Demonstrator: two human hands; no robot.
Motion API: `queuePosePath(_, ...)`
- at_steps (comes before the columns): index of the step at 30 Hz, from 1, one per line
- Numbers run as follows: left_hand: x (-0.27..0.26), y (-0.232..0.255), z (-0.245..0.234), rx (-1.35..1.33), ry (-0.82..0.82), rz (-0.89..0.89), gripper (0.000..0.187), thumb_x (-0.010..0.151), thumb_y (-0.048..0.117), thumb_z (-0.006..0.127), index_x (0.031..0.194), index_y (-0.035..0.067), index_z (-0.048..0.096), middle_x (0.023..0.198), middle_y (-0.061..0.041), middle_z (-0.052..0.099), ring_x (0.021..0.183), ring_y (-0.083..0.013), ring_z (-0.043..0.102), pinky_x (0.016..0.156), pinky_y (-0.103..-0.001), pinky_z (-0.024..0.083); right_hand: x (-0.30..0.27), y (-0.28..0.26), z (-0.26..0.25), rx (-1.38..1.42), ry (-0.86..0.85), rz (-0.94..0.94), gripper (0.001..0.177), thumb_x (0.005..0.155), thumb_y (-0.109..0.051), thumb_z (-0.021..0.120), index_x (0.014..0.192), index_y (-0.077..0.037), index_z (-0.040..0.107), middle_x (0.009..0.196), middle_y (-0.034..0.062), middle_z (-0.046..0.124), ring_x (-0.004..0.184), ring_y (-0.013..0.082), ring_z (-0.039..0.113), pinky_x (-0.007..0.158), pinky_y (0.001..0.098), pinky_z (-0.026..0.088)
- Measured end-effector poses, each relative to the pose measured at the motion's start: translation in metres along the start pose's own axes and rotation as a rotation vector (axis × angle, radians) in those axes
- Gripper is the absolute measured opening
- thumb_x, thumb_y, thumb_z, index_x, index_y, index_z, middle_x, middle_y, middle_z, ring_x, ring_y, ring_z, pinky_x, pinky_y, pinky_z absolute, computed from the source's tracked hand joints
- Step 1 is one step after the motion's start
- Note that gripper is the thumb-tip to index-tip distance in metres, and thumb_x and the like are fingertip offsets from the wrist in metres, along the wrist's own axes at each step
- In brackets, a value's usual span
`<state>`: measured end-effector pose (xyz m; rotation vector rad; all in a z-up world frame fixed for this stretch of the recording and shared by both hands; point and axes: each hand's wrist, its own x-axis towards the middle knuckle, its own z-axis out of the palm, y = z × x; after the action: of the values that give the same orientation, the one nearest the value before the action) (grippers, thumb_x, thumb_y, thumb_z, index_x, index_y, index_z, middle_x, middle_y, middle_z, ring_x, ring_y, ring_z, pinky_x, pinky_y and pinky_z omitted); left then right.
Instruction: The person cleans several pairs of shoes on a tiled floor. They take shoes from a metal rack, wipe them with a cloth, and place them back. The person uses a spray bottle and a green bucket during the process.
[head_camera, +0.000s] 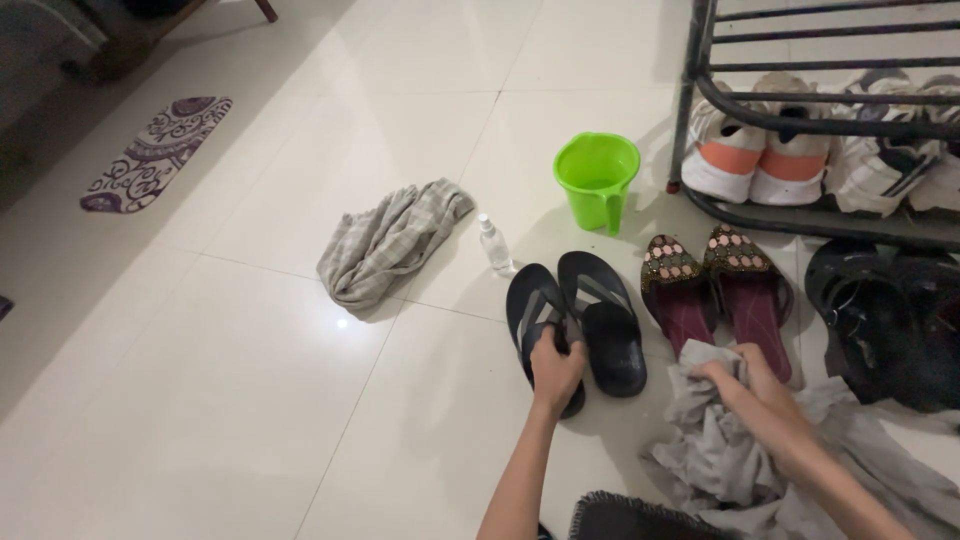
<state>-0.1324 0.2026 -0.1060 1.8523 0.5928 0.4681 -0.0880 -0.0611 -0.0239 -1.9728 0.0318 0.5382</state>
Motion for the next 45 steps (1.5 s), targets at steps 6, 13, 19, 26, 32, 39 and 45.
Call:
queuePosePath(6,0.005,-0.009,0.0,0.085,0.068,0.234,0.031,0.087,0.009,0.061,0.113,-0.006,0.065,0.092,-0.027,0.067,0.08,-0.0421,0.068,0.073,-0.047,0.055,0.001,0.011,0.024,-0.047,-0.125,-0.137,0.048,0.089,-0.036,0.063,0.128,-0.009,0.053,0.103,0.0146,0.07,0.09,0.0238,0.068,0.076,0.0372,0.054)
queuePosePath(13,0.009,0.029,-0.046,0.577,0.102,0.11,0.032,0.088,0.035,0.071,0.101,0.006,0.069,0.103,-0.016,0.07,0.094,-0.0355,0.069,0.08,-0.047,0.055,-0.054,-0.026,0.078,-0.289,0.037,-0.465,0.039,0.082,-0.019,0.074,0.12,-0.008,0.069,0.103,0.0114,0.076,0.09,0.0254,0.074,0.081,0.0362,0.055)
queuePosePath(19,0.078,-0.012,-0.071,0.429,-0.227,0.0,0.087,0.064,0.04,0.091,0.133,-0.001,0.058,0.129,-0.026,0.063,0.12,-0.0375,0.059,0.101,-0.044,0.048,-0.06,-0.052,0.15,-0.391,0.094,-0.685,0.043,0.08,-0.007,0.071,0.122,-0.004,0.067,0.127,0.0126,0.065,0.112,0.0331,0.064,0.092,0.0418,0.053)
queuePosePath(26,0.097,-0.09,-0.058,0.669,-0.448,0.039,0.053,0.064,0.025,0.081,0.107,-0.005,0.074,0.129,-0.029,0.065,0.129,-0.0361,0.059,0.107,-0.037,0.05,-0.013,-0.017,0.202,-0.714,0.115,-1.015,0.054,0.075,0.01,0.061,0.129,0.009,0.059,0.135,0.0226,0.056,0.129,0.0374,0.052,0.105,0.0446,0.05)
queuePosePath(32,0.096,-0.104,-0.06,0.609,-0.521,-0.01,0.037,0.069,0.024,0.079,0.095,-0.001,0.074,0.13,-0.029,0.064,0.124,-0.0372,0.061,0.106,-0.038,0.05,0.035,-0.029,0.228,-0.931,0.0,-0.82,0.047,0.074,0.008,0.064,0.121,0.006,0.062,0.132,0.0152,0.054,0.128,0.0328,0.051,0.101,0.0375,0.053)
queuePosePath(39,0.107,-0.122,-0.05,0.571,-0.444,-0.091,0.027,0.07,0.018,0.074,0.086,-0.003,0.072,0.144,-0.025,0.053,0.119,-0.0409,0.061,0.102,-0.04,0.052,0.016,-0.024,0.206,-0.876,-0.073,-0.976,0.052,0.072,0.002,0.067,0.124,0.002,0.062,0.128,0.0137,0.054,0.115,0.0343,0.052,0.095,0.0466,0.047)
queuePosePath(45,0.105,-0.117,-0.048,0.524,-0.434,-0.194,0.02,0.071,0.014,0.067,0.081,-0.003,0.068,0.141,-0.025,0.059,0.113,-0.0408,0.066,0.1,-0.038,0.055,-0.02,-0.008,0.182,-0.931,-0.191,-0.874,0.055,0.073,0.004,0.065,0.128,0.001,0.06,0.131,0.0124,0.053,0.115,0.0343,0.052,0.094,0.0451,0.048)
